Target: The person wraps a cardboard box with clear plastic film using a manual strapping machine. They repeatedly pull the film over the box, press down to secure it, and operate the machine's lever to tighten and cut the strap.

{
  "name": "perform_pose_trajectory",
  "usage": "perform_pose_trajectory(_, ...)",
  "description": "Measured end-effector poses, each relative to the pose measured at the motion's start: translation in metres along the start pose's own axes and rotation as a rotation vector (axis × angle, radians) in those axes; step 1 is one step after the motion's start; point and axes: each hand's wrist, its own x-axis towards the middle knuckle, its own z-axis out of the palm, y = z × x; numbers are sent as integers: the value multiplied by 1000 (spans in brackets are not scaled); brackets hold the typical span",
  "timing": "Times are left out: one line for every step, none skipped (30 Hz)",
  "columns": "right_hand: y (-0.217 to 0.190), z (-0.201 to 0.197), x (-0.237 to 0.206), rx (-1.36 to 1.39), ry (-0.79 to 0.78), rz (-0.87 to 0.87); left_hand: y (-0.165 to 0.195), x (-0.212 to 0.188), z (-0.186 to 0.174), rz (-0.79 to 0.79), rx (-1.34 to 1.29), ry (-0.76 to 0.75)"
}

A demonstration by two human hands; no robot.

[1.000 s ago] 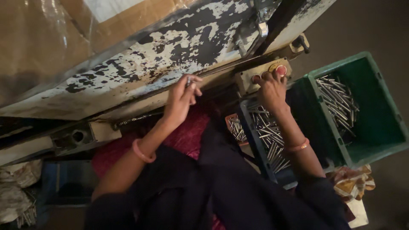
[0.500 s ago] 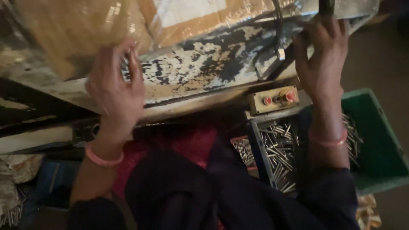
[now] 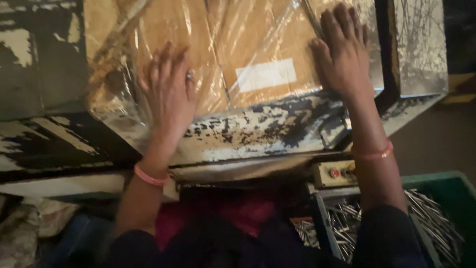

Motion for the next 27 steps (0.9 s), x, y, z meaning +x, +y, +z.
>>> perform_pose_trajectory(-3, -2, -1, 9, -35, 42, 2, 1, -2, -10, 21, -13)
perform_pose_trajectory(-5, -5, -2, 6, -39, 52, 4, 1, -4, -23, 41, -27)
perform_pose_trajectory(-8, -8, -2, 4, -45, 63, 6, 0, -6, -36, 61, -43)
perform_pose_trajectory(-11, -10, -3, 3, -52, 74, 7, -1, -8, -45, 58, -57)
perform_pose_trajectory(-14, -13, -4, 5, -57, 81, 8, -3, -9, -55, 54, -72)
perform_pose_trajectory(-17, -16, -5, 6, -62, 88, 8, -4, -9, -66, 50, -88)
perform_pose_trajectory(-19, -18, -7, 8, -69, 94, 8, -6, -9, -54, 62, -76)
perform_pose_trajectory(-21, -20, -7, 3, -67, 103, 9, -7, -9, -44, 74, -64)
perform_pose_trajectory(-23, -22, -8, 0, -64, 113, 8, -8, -8, -34, 86, -53)
perform_pose_trajectory(-24, -23, -9, -4, -62, 123, 9, -8, -6, -21, 74, -22)
perform_pose_trajectory(-25, -24, -10, -1, -56, 116, 10, -9, -4, -9, 61, 7)
perform_pose_trajectory(-25, -25, -10, 1, -48, 110, 11, -9, -3, 4, 48, 38)
perform_pose_trajectory(-25, -26, -11, 4, -40, 105, 11, -10, -3, 1, 45, 36)
perform_pose_trajectory(-25, -26, -11, 5, -38, 104, 11, -11, -2, -1, 41, 33)
perform_pose_trajectory(-24, -26, -12, 6, -36, 103, 12, -12, -3, -4, 37, 29)
perform_pose_trajectory(-24, -26, -12, 6, -34, 102, 13, -13, -3, -11, 30, 17)
perform_pose_trajectory(-23, -26, -13, 0, -34, 106, 14, -14, -4, -18, 23, 4)
perform_pose_trajectory(-23, -26, -14, -6, -33, 111, 14, -15, -5, -24, 16, -8)
perform_pose_trajectory(-22, -25, -14, -11, -33, 115, 14, -15, -6, -18, 20, 4)
perform_pose_trajectory(-21, -25, -14, -15, -34, 111, 15, -14, -7, -12, 24, 17)
perform_pose_trajectory(-20, -26, -14, -18, -35, 108, 15, -14, -8, -5, 28, 29)
perform_pose_trajectory(-19, -26, -14, -22, -36, 104, 16, -14, -9, -9, 16, 25)
perform_pose_trajectory(-19, -26, -14, -20, -33, 97, 16, -15, -9, -13, 5, 21)
perform_pose_trajectory(-18, -27, -14, -18, -30, 89, 17, -15, -9, -18, -6, 17)
perform_pose_trajectory(-18, -27, -14, -16, -28, 81, 17, -15, -9, -11, -1, 19)
perform_pose_trajectory(-18, -27, -15, -16, -32, 90, 17, -15, -9, -5, 3, 21)
perform_pose_trajectory(-19, -27, -16, -16, -37, 99, 16, -15, -8, 2, 8, 22)
